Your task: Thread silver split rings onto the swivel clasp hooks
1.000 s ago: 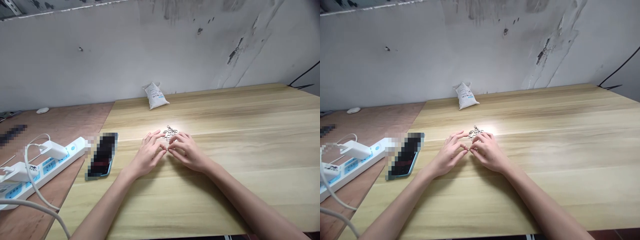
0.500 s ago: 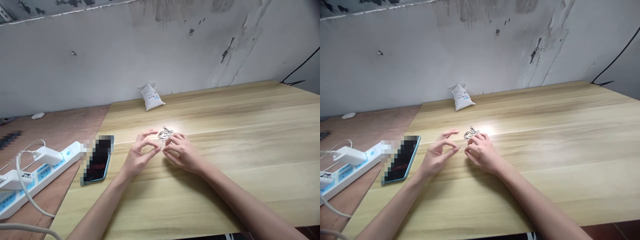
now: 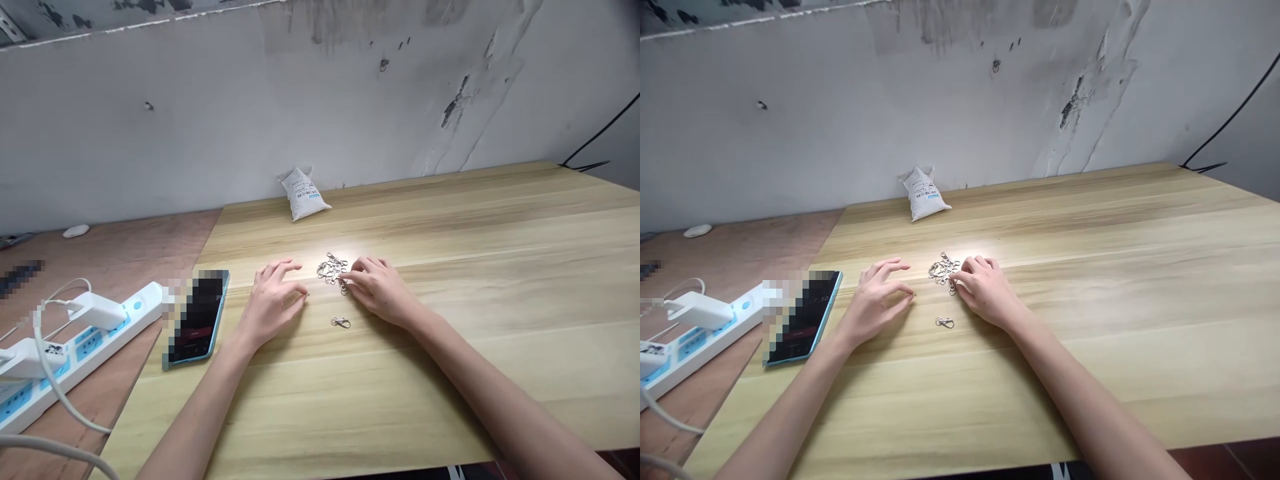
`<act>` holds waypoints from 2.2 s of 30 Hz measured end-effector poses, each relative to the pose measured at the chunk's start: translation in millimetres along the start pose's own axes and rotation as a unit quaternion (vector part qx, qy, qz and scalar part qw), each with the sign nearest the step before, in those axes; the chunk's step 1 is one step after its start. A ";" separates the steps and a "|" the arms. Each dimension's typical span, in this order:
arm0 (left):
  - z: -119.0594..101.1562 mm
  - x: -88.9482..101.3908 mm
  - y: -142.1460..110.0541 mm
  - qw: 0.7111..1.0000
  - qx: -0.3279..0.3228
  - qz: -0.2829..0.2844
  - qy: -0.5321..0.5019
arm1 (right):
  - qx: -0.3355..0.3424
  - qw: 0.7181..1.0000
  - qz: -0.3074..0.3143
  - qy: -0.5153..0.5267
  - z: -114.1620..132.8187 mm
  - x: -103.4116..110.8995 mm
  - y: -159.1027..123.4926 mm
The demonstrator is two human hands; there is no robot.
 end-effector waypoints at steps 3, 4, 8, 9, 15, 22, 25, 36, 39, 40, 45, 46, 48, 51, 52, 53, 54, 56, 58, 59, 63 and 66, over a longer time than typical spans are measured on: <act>-7.1 -2.7 -0.1 0.999 -0.024 0.021 0.002 | 0.013 1.000 0.010 -0.013 4.4 -1.9 0.1; -8.7 -3.9 -0.4 0.999 -0.029 0.029 0.001 | 0.015 1.000 0.009 -0.016 6.4 -1.6 0.6; -10.4 -6.8 -0.8 0.999 -0.026 0.039 -0.020 | 0.033 0.999 -0.002 -0.029 15.9 0.5 4.1; -9.9 -7.1 -0.6 0.999 -0.018 0.033 -0.025 | 0.040 0.999 -0.006 -0.034 18.8 0.6 4.9; -14.2 -22.8 1.4 0.998 0.004 0.030 -0.057 | 0.085 0.994 -0.012 -0.067 37.3 -7.5 7.4; -18.1 -34.3 3.4 0.995 0.021 0.025 -0.091 | 0.054 0.997 -0.036 0.048 41.9 -7.6 5.8; -14.2 -31.1 3.8 0.993 0.036 0.016 -0.111 | 0.045 0.993 -0.044 0.100 40.2 -5.1 4.3; -8.7 -18.6 5.5 0.972 0.048 -0.001 -0.232 | 0.036 0.981 0.000 0.191 40.3 -3.7 3.9; -12.9 -18.7 5.0 0.971 0.033 0.002 -0.236 | 0.031 0.979 -0.003 0.204 38.9 -1.9 3.2; -14.7 -18.1 4.9 0.971 0.027 0.004 -0.238 | 0.037 0.978 0.006 0.207 39.9 -3.4 2.6; -21.3 -17.3 4.8 0.970 0.013 0.019 -0.243 | 0.057 0.974 0.042 0.216 40.5 -15.7 0.0; -21.7 -17.6 4.8 0.970 0.013 0.021 -0.241 | 0.054 0.973 0.042 0.218 38.9 -17.2 0.1; -21.4 -17.7 4.5 0.973 0.014 0.021 -0.231 | 0.051 0.974 0.038 0.220 36.1 -18.1 1.1; -21.6 -16.6 4.1 0.979 0.011 0.016 -0.202 | 0.060 0.979 0.004 0.196 35.3 -11.0 3.2; -21.5 -16.2 4.0 0.982 0.010 0.014 -0.190 | 0.065 0.981 -0.017 0.184 36.6 -6.2 3.6; -21.3 -15.8 3.9 0.984 0.011 0.012 -0.178 | 0.071 0.982 -0.041 0.172 38.9 -0.6 3.4; -20.9 -15.5 3.9 0.986 0.011 0.011 -0.167 | 0.078 0.981 -0.063 0.163 42.7 4.9 2.7; -20.4 -15.7 3.8 0.989 0.011 0.013 -0.148 | 0.097 0.978 -0.094 0.161 53.9 14.0 0.0; -19.2 -15.1 3.9 0.992 0.010 0.010 -0.126 | 0.125 0.973 -0.085 0.176 68.3 17.4 -2.9; -17.9 -13.8 3.9 0.994 0.011 0.004 -0.111 | 0.135 0.971 -0.064 0.188 74.4 16.4 -3.9; -11.7 -3.7 3.5 0.997 0.025 -0.040 -0.057 | 0.115 0.971 -0.027 0.208 75.3 16.8 -3.8; -14.6 5.0 2.9 0.996 0.011 -0.078 -0.035 | 0.028 0.985 -0.071 0.157 51.8 17.9 -0.3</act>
Point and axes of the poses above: each hand's wrist, its own y-axis towards the middle knuckle, its own x-axis out of the back of the hand, z = x × y, the point moved 10 cm from there along y, towards the middle knuckle
